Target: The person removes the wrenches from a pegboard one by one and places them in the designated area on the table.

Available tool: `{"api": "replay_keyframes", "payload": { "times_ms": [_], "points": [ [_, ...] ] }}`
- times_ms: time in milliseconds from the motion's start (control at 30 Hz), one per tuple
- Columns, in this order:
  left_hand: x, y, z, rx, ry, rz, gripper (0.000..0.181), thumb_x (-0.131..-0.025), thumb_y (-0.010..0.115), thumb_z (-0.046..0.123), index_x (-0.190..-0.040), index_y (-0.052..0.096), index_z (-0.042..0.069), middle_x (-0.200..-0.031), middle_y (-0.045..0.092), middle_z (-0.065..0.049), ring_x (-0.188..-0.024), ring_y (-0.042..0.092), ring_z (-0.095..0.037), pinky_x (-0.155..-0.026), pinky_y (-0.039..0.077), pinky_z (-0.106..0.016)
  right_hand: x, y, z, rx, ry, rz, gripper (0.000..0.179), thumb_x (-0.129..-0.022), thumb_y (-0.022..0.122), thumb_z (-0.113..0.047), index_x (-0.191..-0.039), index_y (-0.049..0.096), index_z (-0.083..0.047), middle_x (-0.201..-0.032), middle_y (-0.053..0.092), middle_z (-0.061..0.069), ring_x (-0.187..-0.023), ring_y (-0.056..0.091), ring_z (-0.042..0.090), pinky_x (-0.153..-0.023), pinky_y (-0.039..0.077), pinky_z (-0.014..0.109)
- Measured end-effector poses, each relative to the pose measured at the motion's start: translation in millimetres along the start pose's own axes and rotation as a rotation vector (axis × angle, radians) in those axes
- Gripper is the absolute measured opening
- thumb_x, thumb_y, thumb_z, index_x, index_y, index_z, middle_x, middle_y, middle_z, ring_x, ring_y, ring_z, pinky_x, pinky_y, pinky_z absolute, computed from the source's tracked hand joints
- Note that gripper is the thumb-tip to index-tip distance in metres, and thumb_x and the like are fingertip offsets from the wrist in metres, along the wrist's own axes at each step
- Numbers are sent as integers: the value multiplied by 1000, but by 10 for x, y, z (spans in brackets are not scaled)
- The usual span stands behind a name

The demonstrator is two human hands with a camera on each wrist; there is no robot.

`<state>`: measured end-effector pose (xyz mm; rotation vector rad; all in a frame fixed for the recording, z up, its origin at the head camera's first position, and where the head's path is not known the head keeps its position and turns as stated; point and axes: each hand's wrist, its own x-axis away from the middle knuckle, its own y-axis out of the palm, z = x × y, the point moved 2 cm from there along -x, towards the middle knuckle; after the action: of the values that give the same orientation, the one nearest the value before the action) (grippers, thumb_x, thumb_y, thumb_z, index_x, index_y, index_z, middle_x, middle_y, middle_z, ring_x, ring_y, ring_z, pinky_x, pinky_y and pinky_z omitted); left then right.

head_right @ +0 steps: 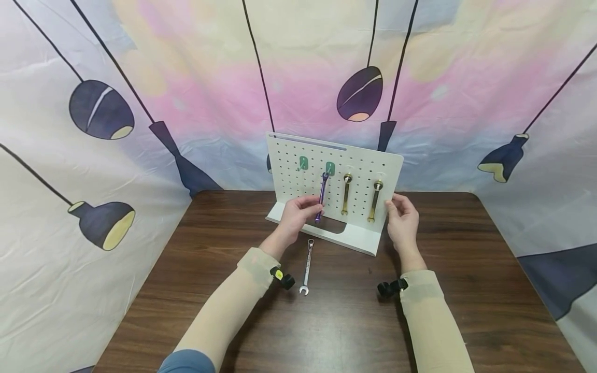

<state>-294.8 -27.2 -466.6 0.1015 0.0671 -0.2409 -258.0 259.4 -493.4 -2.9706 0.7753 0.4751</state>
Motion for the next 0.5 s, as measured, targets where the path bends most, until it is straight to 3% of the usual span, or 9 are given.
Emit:
{"api": "replay_keyframes", "payload": {
  "times_ms": [233, 500],
  "points": [
    [32, 0, 26, 9, 3, -7, 26, -97, 75, -1, -123, 73, -7, -106, 79, -10, -85, 74, -11, -94, 62, -46, 4, 7, -1, -11, 5, 5, 9, -105, 70, -8, -113, 74, -6, -88, 63, -10, -80, 58, 6, -73, 53, 14],
    [47, 3, 57, 17, -13, -7, 26, -98, 76, 0, -123, 74, -7, -109, 78, -11, -87, 75, -15, -89, 63, -34, 4, -6, 3, -15, -2, 0, 11, -105, 70, -8, -114, 74, -5, -88, 64, -11, -81, 59, 5, -74, 54, 17]
  ]
}}
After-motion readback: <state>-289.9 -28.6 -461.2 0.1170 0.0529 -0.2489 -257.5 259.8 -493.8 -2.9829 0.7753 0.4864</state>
